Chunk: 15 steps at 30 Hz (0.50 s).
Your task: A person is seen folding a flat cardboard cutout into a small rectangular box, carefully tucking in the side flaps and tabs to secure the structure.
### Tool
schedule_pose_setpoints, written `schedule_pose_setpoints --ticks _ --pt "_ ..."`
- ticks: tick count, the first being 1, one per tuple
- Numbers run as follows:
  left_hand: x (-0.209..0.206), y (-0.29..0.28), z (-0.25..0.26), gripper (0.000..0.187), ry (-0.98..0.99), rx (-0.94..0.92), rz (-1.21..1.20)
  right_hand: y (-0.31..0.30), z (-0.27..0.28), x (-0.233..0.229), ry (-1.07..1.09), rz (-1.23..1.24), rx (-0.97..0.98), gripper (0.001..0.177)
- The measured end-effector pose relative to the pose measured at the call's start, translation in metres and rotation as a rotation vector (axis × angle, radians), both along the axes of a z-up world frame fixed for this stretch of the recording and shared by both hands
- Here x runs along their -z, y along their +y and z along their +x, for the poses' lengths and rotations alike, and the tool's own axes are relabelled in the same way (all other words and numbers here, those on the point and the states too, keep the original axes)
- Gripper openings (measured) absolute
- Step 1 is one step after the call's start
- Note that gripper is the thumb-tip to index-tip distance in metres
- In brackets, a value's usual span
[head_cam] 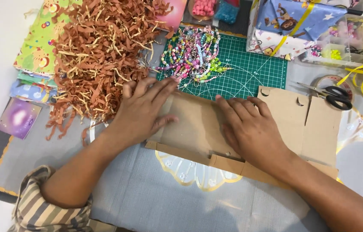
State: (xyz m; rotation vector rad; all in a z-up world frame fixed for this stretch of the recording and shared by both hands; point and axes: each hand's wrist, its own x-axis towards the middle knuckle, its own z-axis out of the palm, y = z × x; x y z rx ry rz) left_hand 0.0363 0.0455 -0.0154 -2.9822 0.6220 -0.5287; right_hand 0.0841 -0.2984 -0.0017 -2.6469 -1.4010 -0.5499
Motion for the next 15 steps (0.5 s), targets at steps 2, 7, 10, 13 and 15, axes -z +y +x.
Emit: schedule_pose_setpoints --ticks 2,7,10,13,15 --pt "-0.002 0.005 0.004 0.079 0.051 -0.006 -0.124 0.003 0.002 0.003 -0.103 -0.034 0.042 0.06" --pt "-0.006 0.017 0.008 0.051 0.056 0.039 -0.289 -0.003 0.003 0.001 -0.102 0.028 0.01 0.037" --pt "-0.008 0.028 0.009 0.033 0.117 0.091 -0.365 -0.004 0.003 0.009 0.032 0.033 0.016 0.048" --pt "-0.006 0.042 0.006 0.023 0.094 0.008 -0.215 -0.003 0.004 0.012 0.064 0.039 0.026 0.048" --pt "-0.007 0.045 0.004 0.017 0.058 -0.095 -0.069 -0.001 0.004 0.011 0.05 0.052 0.01 0.042"
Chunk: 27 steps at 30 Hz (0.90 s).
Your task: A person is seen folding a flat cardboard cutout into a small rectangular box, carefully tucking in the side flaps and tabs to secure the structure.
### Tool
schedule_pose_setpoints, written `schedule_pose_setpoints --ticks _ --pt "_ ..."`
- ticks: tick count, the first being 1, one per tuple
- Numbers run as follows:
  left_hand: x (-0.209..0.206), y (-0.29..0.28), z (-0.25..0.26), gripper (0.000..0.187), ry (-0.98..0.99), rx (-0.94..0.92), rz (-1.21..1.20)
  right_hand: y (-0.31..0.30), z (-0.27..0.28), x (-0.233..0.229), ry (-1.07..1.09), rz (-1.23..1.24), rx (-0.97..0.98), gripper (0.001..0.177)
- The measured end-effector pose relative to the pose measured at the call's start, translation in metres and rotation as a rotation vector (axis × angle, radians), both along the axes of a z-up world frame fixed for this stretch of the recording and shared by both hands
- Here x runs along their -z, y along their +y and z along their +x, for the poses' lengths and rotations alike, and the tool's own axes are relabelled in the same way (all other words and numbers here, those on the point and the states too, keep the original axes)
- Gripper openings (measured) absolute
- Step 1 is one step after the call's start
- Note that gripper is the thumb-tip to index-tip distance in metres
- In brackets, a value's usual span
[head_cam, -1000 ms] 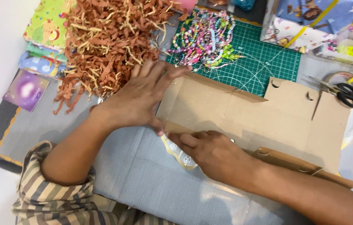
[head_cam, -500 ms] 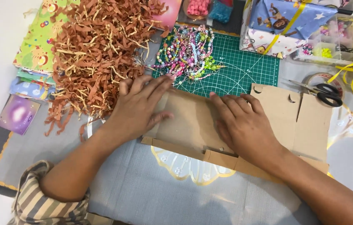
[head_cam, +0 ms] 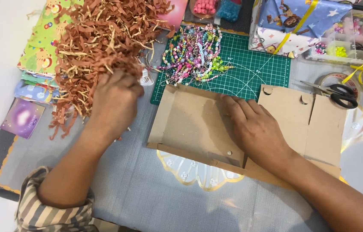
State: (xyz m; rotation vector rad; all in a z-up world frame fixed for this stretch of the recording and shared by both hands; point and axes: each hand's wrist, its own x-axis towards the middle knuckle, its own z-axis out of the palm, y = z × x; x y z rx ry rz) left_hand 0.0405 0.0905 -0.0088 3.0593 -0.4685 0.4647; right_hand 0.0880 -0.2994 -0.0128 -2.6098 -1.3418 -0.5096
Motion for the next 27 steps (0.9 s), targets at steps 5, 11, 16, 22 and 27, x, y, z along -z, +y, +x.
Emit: schedule_pose_setpoints --ticks 5,11,16,22,27 --pt "-0.015 -0.028 -0.003 0.011 -0.346 -0.031 -0.01 0.0 0.004 0.014 0.059 0.055 0.047 0.074" --pt "0.004 -0.045 0.004 0.063 -0.242 0.14 -0.186 0.005 0.008 0.001 0.162 -0.113 0.096 0.048" --pt "0.012 -0.044 0.004 0.048 -0.13 0.254 -0.163 0.002 0.006 -0.003 0.123 -0.095 0.041 0.036" --pt "0.01 -0.057 0.0 0.055 -0.023 0.269 -0.065 0.004 0.008 -0.004 0.084 -0.13 0.005 0.031" --pt "0.002 -0.061 0.003 0.067 0.155 0.328 -0.133 0.01 0.017 -0.015 0.187 -0.215 -0.031 0.042"
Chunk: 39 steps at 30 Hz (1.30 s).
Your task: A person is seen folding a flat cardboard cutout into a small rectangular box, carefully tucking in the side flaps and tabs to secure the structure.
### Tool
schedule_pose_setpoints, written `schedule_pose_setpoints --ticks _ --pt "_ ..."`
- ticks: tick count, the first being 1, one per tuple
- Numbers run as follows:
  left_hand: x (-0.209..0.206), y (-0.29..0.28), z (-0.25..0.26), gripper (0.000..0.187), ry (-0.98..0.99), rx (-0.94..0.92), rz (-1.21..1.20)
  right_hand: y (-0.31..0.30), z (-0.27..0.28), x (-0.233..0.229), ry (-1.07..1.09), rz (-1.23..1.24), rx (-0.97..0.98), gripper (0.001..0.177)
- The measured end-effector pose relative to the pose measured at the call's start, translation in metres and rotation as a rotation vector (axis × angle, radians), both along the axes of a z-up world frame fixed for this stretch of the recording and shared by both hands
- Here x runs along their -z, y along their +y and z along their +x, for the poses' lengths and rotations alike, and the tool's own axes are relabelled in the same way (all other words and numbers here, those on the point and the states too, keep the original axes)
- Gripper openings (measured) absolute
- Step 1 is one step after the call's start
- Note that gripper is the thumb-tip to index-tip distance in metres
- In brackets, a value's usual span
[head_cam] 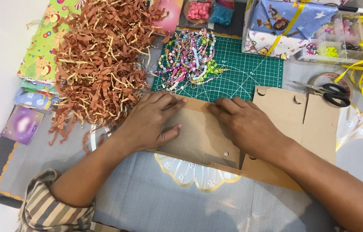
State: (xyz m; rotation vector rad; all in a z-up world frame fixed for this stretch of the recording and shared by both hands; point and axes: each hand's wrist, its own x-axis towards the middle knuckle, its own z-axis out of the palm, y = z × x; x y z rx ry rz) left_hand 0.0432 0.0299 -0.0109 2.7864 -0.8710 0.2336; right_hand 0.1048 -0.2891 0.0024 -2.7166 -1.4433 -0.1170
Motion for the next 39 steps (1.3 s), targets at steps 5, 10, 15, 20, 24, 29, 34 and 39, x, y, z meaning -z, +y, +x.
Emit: schedule_pose_setpoints --ticks 5,10,15,20,24,29,34,39 --pt "-0.006 -0.002 -0.004 0.074 -0.017 0.007 0.021 0.012 0.006 -0.003 0.114 -0.089 -0.015 0.047" --pt "0.009 0.003 -0.008 0.064 -0.122 0.002 -0.02 0.003 0.002 0.004 0.102 -0.109 -0.046 0.05" --pt "0.006 0.008 -0.002 0.055 -0.139 -0.044 -0.109 0.002 0.004 0.011 0.08 -0.09 -0.06 0.051" --pt "-0.011 -0.002 -0.005 0.066 -0.07 -0.04 -0.044 0.014 0.007 0.003 0.118 -0.092 -0.081 0.056" --pt "-0.015 -0.005 -0.007 0.064 -0.058 -0.056 -0.049 0.037 0.012 -0.003 0.123 -0.201 -0.09 0.06" --pt "0.012 0.008 0.002 0.034 -0.039 -0.136 -0.231 0.052 0.014 -0.011 0.103 -0.282 -0.117 0.063" --pt "-0.004 0.015 0.01 0.023 0.003 -0.139 -0.476 0.042 0.013 -0.016 0.083 -0.313 -0.134 0.058" --pt "0.007 0.017 0.01 0.017 0.007 -0.149 -0.478 0.038 0.014 -0.018 0.046 -0.365 -0.16 0.051"
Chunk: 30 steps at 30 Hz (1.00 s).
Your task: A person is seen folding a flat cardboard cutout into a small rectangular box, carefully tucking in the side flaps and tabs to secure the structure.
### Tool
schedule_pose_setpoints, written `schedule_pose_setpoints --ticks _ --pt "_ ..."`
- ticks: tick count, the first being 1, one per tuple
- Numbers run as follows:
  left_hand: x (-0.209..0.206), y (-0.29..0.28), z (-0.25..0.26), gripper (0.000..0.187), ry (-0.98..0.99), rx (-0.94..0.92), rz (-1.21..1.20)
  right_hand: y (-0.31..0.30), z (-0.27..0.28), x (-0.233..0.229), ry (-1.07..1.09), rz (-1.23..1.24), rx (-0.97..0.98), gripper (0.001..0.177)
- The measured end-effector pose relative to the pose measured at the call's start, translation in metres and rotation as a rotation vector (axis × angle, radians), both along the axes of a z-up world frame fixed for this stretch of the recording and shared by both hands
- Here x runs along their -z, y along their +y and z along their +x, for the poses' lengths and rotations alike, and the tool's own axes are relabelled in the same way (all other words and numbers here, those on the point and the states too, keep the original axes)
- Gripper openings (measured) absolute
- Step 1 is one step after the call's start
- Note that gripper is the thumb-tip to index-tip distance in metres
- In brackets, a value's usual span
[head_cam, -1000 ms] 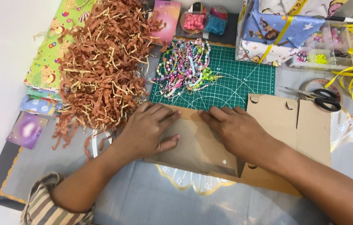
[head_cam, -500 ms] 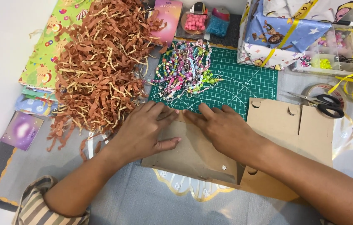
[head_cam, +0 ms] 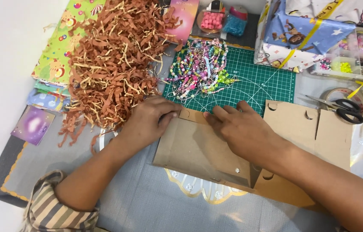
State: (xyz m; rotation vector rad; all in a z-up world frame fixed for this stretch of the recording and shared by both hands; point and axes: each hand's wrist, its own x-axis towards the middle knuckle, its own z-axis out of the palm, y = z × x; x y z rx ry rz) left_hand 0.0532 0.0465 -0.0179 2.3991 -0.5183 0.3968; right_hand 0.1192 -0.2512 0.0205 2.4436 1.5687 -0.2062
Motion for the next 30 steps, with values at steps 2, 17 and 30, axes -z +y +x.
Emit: schedule_pose_setpoints --ticks 2,17,30 --pt "0.007 0.001 0.003 0.012 -0.06 -0.01 0.023 0.0 -0.001 -0.001 -0.016 0.024 0.008 0.048" --pt "0.026 0.009 0.005 0.021 -0.098 0.028 0.167 -0.002 -0.003 -0.003 0.002 0.065 0.014 0.048" --pt "0.02 -0.002 -0.005 0.03 -0.423 -0.099 0.538 -0.05 0.015 -0.038 0.415 0.424 0.127 0.047"
